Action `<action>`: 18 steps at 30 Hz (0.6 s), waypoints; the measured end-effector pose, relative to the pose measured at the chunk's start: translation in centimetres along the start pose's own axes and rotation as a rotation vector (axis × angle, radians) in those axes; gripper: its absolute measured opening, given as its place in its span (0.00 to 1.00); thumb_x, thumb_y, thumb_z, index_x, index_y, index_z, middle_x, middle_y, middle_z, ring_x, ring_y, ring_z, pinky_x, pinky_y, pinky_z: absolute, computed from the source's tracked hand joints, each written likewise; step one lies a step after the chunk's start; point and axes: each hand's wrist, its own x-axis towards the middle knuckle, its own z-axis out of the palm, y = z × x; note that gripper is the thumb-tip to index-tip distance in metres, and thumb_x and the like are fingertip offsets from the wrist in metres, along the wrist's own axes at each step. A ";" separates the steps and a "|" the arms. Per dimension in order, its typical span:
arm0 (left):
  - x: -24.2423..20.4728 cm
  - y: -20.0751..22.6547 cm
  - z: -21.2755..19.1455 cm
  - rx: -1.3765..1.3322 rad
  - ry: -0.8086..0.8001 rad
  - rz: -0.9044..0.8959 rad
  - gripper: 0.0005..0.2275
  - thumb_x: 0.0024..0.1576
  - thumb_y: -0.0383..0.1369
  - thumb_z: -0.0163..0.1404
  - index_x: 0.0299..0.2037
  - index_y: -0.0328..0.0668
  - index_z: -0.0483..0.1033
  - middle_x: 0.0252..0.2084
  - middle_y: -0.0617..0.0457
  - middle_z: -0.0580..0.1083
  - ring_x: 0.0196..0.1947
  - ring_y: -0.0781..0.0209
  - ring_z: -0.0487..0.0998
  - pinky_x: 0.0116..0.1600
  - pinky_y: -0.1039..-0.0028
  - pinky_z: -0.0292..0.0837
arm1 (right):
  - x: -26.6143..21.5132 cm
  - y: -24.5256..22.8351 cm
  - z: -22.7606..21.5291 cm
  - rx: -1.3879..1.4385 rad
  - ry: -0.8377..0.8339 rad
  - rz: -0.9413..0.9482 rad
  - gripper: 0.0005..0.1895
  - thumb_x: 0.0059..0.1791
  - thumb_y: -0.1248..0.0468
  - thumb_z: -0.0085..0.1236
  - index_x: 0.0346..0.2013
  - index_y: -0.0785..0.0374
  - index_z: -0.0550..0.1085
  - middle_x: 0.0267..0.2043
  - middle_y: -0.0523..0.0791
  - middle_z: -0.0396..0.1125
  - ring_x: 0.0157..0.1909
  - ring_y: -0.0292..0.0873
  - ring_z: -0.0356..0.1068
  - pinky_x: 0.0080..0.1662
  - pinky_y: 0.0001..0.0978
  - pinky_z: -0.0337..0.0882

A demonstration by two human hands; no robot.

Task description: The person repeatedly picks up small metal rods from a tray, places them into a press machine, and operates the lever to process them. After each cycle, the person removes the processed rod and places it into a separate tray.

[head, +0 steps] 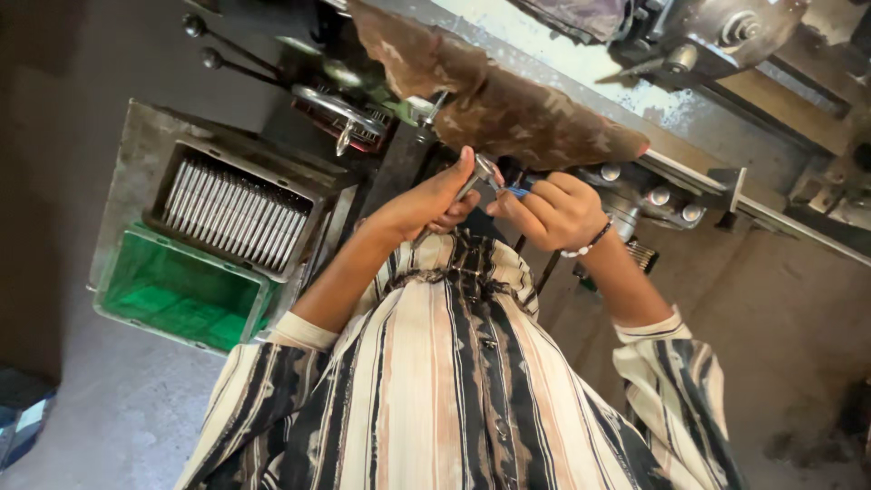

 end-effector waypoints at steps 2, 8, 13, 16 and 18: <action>0.9 0.6 0.3 0.009 0.005 -0.054 0.27 0.62 0.63 0.29 0.51 0.53 0.70 0.21 0.64 0.56 0.14 0.77 0.48 0.18 0.84 0.42 | -0.9 0.9 -0.4 -0.006 -0.008 -0.041 0.17 0.50 0.61 0.73 0.41 0.68 0.73 0.21 0.37 0.56 0.24 0.37 0.59 0.28 0.29 0.59; 3.2 0.9 2.1 0.009 0.081 0.185 0.22 0.63 0.58 0.39 0.52 0.50 0.68 0.23 0.63 0.58 0.15 0.78 0.50 0.19 0.83 0.41 | -4.2 1.3 0.7 0.003 0.066 0.120 0.16 0.52 0.61 0.72 0.41 0.67 0.73 0.20 0.37 0.55 0.22 0.37 0.59 0.27 0.31 0.57; 4.5 1.4 4.4 0.239 0.172 0.674 0.23 0.69 0.55 0.44 0.59 0.43 0.69 0.37 0.58 0.65 0.29 0.72 0.59 0.32 0.80 0.54 | -3.2 -3.2 3.8 0.237 0.470 0.905 0.15 0.64 0.53 0.52 0.50 0.63 0.68 0.37 0.50 0.68 0.33 0.45 0.68 0.37 0.36 0.66; 4.7 2.7 5.0 0.618 0.303 0.953 0.22 0.72 0.53 0.43 0.61 0.43 0.67 0.45 0.51 0.72 0.39 0.63 0.73 0.42 0.73 0.68 | -3.3 -4.7 4.6 0.835 0.797 1.341 0.18 0.62 0.48 0.44 0.46 0.61 0.67 0.27 0.42 0.58 0.23 0.35 0.56 0.27 0.29 0.56; 4.6 3.9 5.0 1.047 0.359 1.061 0.21 0.70 0.53 0.44 0.59 0.43 0.67 0.41 0.51 0.73 0.38 0.58 0.78 0.41 0.69 0.73 | -4.5 -4.5 4.4 1.377 0.843 1.536 0.19 0.60 0.47 0.42 0.40 0.59 0.66 0.20 0.38 0.52 0.17 0.31 0.48 0.21 0.26 0.48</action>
